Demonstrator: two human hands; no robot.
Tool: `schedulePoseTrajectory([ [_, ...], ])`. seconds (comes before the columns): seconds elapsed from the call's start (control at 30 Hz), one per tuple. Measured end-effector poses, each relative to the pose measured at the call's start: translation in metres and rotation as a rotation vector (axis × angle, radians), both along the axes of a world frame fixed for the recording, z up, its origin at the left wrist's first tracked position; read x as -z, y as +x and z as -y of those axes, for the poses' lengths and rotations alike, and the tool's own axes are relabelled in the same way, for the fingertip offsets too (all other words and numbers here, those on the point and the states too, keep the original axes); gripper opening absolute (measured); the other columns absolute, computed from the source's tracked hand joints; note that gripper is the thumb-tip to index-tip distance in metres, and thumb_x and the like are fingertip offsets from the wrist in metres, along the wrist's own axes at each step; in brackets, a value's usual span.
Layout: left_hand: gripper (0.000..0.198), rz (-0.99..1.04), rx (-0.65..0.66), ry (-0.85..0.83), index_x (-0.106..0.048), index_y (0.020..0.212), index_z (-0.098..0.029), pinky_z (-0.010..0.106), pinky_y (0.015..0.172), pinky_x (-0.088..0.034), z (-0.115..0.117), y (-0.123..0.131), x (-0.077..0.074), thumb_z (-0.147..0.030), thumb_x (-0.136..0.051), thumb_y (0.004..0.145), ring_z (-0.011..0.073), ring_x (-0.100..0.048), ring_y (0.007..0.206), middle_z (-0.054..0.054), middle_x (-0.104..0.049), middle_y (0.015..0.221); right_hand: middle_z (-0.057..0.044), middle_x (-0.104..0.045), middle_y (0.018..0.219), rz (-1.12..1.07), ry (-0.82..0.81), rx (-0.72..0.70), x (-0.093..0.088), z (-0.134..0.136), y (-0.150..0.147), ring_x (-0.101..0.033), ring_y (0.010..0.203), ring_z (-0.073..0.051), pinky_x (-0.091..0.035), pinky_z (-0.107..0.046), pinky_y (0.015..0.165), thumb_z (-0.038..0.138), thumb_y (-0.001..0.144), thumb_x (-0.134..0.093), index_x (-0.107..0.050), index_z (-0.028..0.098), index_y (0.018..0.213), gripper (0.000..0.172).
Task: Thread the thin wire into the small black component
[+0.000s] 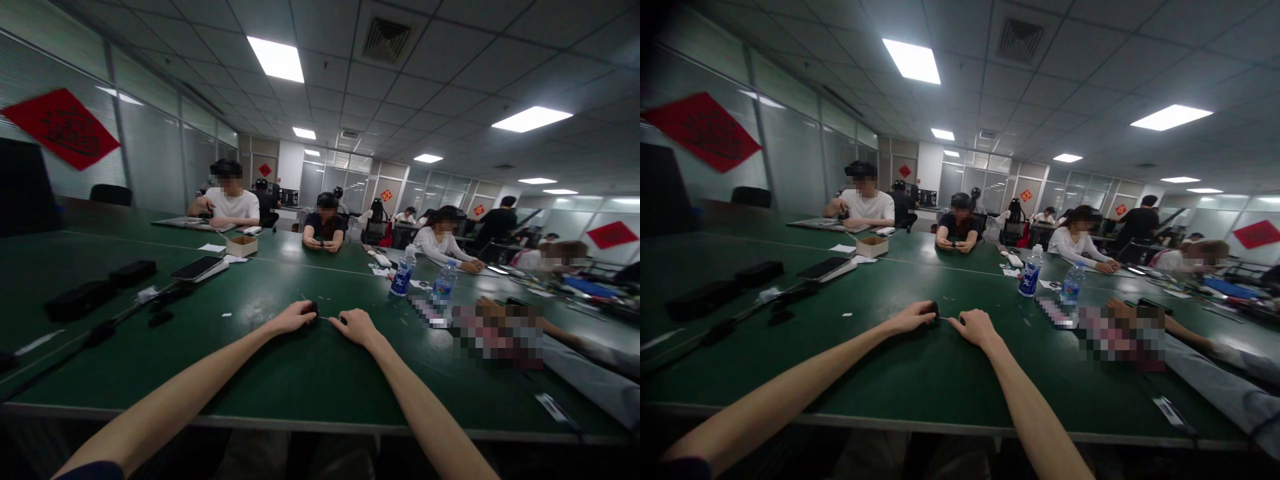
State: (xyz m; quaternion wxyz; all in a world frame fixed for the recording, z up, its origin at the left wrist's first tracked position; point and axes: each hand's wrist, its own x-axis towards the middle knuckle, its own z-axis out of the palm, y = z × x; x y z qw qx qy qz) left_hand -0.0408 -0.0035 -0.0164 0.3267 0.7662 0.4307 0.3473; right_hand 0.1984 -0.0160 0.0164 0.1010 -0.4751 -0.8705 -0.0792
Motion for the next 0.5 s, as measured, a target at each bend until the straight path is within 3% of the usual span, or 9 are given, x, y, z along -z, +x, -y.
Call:
schedulePoseTrajectory([
  [0.5,0.034,-0.022,-0.022,0.025,-0.057,0.09,-0.014,0.025,0.061,-0.042,0.0033,0.0001,-0.0033,-0.046,-0.048,0.081,0.0134,-0.054,0.064,0.003,-0.061,0.08,-0.006,-0.068,0.078,-0.021,-0.034,-0.003,-0.0009,0.0004,-0.0004,-0.062,0.072,-0.017,-0.043,-0.025,0.068,0.068,0.088,-0.019,-0.067,0.021,0.084,0.068],
])
